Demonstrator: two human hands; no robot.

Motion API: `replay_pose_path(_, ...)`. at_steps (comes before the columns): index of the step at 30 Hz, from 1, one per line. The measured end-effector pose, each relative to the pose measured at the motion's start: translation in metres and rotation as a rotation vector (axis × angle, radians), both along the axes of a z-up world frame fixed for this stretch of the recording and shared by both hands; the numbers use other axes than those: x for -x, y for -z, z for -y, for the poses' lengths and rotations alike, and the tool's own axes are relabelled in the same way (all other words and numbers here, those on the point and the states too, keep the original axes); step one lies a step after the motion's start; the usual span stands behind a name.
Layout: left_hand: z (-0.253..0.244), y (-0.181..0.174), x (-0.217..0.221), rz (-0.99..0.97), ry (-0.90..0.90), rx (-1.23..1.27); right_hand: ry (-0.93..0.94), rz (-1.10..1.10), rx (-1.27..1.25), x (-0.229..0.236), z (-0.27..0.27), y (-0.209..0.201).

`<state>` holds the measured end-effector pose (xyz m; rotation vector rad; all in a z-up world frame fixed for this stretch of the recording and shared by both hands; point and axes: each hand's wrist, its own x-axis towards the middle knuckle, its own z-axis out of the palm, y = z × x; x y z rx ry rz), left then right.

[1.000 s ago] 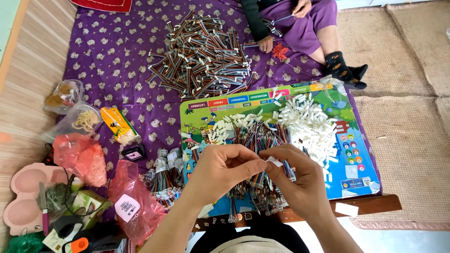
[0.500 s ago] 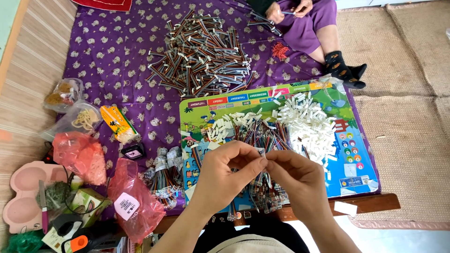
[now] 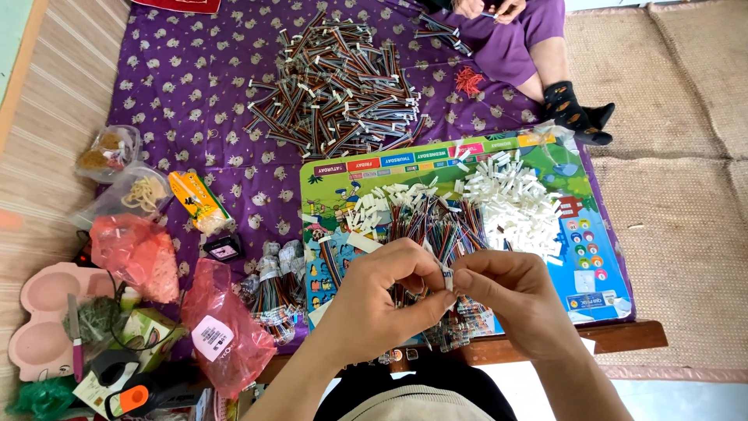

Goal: Bundling small groups of multi-colored wires using white adhesive labels

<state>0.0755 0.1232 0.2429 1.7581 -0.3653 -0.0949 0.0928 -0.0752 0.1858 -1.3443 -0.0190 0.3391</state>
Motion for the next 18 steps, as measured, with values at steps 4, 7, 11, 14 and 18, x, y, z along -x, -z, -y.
replay_pose_path(4,-0.002,-0.004,-0.001,0.002,0.059,-0.007,-0.073,0.029,0.027,-0.002,0.002,-0.003)
replay_pose_path(7,-0.003,-0.007,0.000,0.020,0.079,0.008,-0.099,0.023,0.027,-0.002,0.003,-0.003)
replay_pose_path(11,-0.004,-0.009,0.000,0.041,0.091,-0.035,-0.109,0.020,0.011,-0.001,0.004,-0.002)
replay_pose_path(14,-0.004,-0.010,0.001,0.055,0.103,-0.049,-0.107,0.014,0.040,0.000,0.004,-0.002)
replay_pose_path(18,-0.005,-0.011,0.003,0.034,0.116,-0.030,-0.127,0.021,-0.001,0.001,0.004,-0.003)
